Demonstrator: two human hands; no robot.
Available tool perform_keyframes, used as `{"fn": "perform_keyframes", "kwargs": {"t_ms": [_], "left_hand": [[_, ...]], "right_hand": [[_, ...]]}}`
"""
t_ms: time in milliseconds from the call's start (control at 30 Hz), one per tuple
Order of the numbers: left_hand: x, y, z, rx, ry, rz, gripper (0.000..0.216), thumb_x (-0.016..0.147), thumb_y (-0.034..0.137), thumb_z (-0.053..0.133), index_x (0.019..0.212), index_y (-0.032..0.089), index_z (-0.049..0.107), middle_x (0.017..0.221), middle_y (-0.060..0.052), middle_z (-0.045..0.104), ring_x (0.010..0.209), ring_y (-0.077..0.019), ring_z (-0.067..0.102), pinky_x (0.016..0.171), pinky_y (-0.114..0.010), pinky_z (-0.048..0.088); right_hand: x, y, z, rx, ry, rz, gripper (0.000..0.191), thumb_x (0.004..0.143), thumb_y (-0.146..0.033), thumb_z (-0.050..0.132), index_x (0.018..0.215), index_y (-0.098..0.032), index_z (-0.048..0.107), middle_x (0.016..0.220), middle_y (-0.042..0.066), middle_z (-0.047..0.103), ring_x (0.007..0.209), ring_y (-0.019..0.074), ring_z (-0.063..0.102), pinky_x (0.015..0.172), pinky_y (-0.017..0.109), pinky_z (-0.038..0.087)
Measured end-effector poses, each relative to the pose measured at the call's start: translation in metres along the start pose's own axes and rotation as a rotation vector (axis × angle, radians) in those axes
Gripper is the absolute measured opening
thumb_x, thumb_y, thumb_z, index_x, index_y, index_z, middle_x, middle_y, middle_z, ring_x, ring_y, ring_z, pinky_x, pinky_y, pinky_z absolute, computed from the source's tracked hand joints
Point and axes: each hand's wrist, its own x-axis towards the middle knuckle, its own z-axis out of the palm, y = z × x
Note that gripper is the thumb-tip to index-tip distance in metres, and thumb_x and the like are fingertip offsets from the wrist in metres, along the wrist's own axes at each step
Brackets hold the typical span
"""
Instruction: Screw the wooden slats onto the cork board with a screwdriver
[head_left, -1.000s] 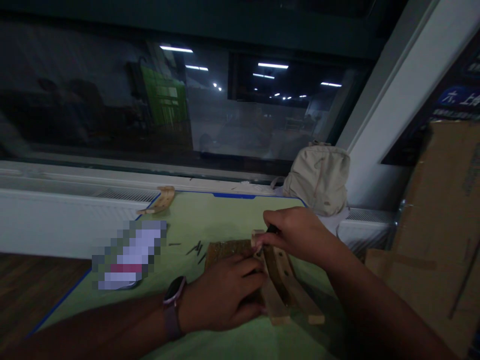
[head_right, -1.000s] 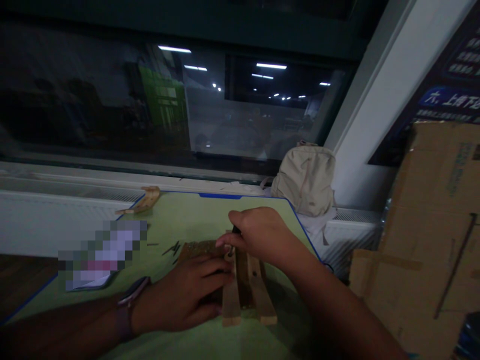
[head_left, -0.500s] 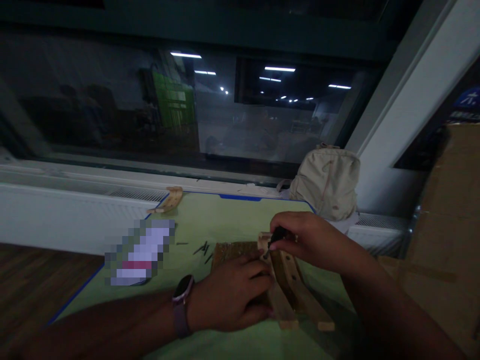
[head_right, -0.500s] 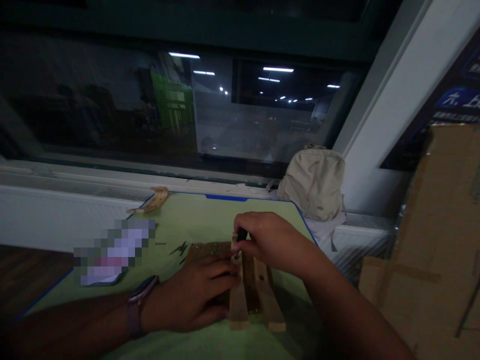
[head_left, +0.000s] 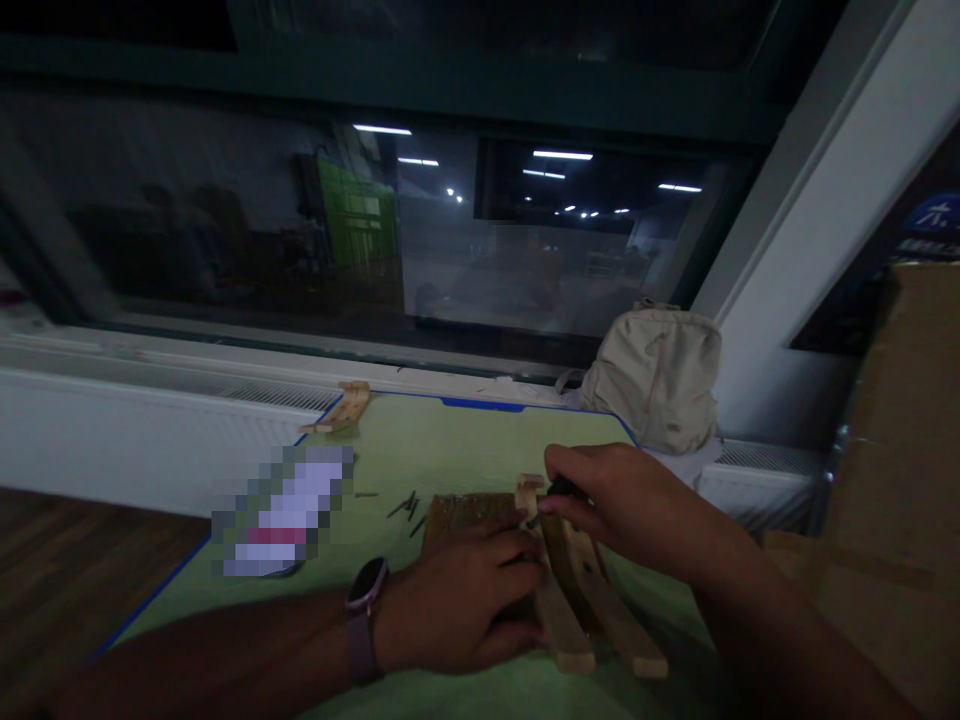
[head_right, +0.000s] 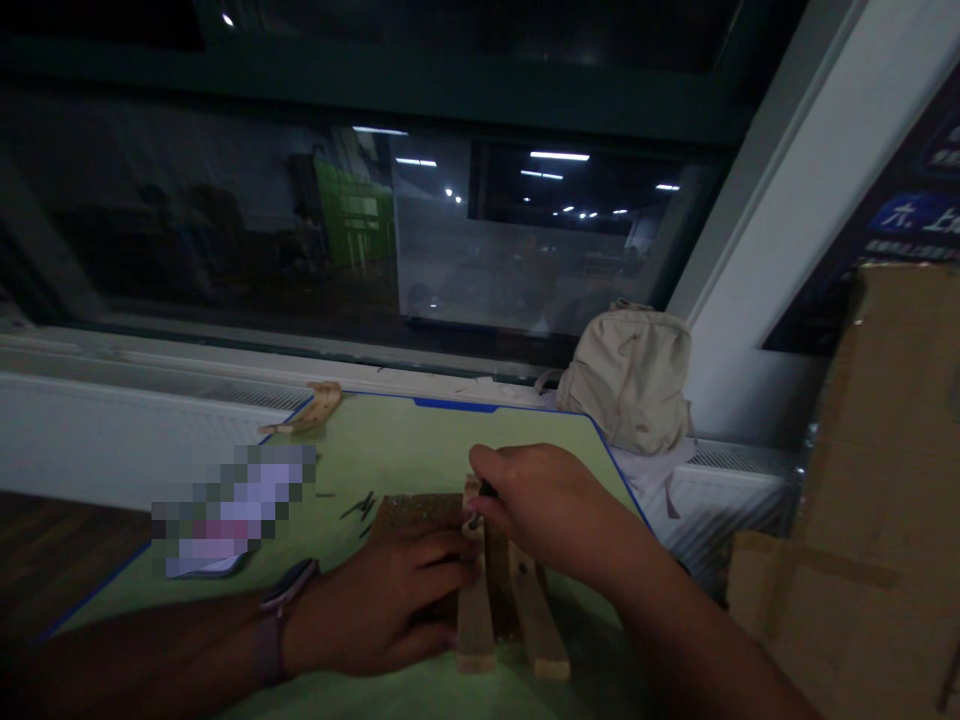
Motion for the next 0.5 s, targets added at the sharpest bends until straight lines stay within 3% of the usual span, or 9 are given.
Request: {"fn": "perform_keyframes", "kwargs": {"t_ms": [167, 300, 400, 500], "left_hand": [[-0.001, 0.001, 0.000, 0.002, -0.003, -0.002, 0.033, 0.094, 0.041, 0.055, 0.112, 0.014, 0.057, 0.120, -0.012, 0.060, 0.113, -0.0272, 0.056, 0.105, -0.039, 0.043], [0.000, 0.000, 0.001, 0.008, 0.014, 0.006, 0.035, 0.092, 0.040, 0.058, 0.116, 0.014, 0.056, 0.121, -0.012, 0.060, 0.113, -0.0273, 0.056, 0.104, -0.039, 0.043], [0.000, -0.001, 0.002, 0.004, 0.024, 0.015, 0.036, 0.093, 0.043, 0.057, 0.116, 0.016, 0.056, 0.120, -0.011, 0.060, 0.111, -0.0270, 0.057, 0.104, -0.039, 0.043], [0.000, -0.001, 0.003, -0.004, 0.020, 0.017, 0.034, 0.093, 0.043, 0.057, 0.116, 0.017, 0.056, 0.121, -0.010, 0.060, 0.110, -0.0262, 0.057, 0.102, -0.038, 0.044]], "right_hand": [[-0.001, -0.003, -0.002, 0.029, -0.008, 0.018, 0.013, 0.089, -0.026, 0.062, 0.084, -0.020, 0.052, 0.077, 0.002, 0.067, 0.071, 0.0197, 0.063, 0.057, 0.026, 0.025], [-0.007, -0.008, -0.007, 0.193, -0.083, -0.008, 0.006, 0.089, -0.020, 0.059, 0.092, -0.020, 0.054, 0.091, 0.004, 0.067, 0.083, 0.0200, 0.062, 0.065, 0.027, 0.035], [-0.010, -0.011, -0.008, 0.283, -0.114, 0.015, 0.014, 0.087, -0.012, 0.053, 0.099, -0.020, 0.054, 0.100, 0.005, 0.063, 0.087, 0.0189, 0.060, 0.070, 0.027, 0.040], [-0.008, -0.010, -0.004, 0.331, -0.119, 0.011, 0.014, 0.088, -0.010, 0.048, 0.095, -0.020, 0.054, 0.097, 0.004, 0.061, 0.083, 0.0174, 0.058, 0.070, 0.027, 0.041]]}}
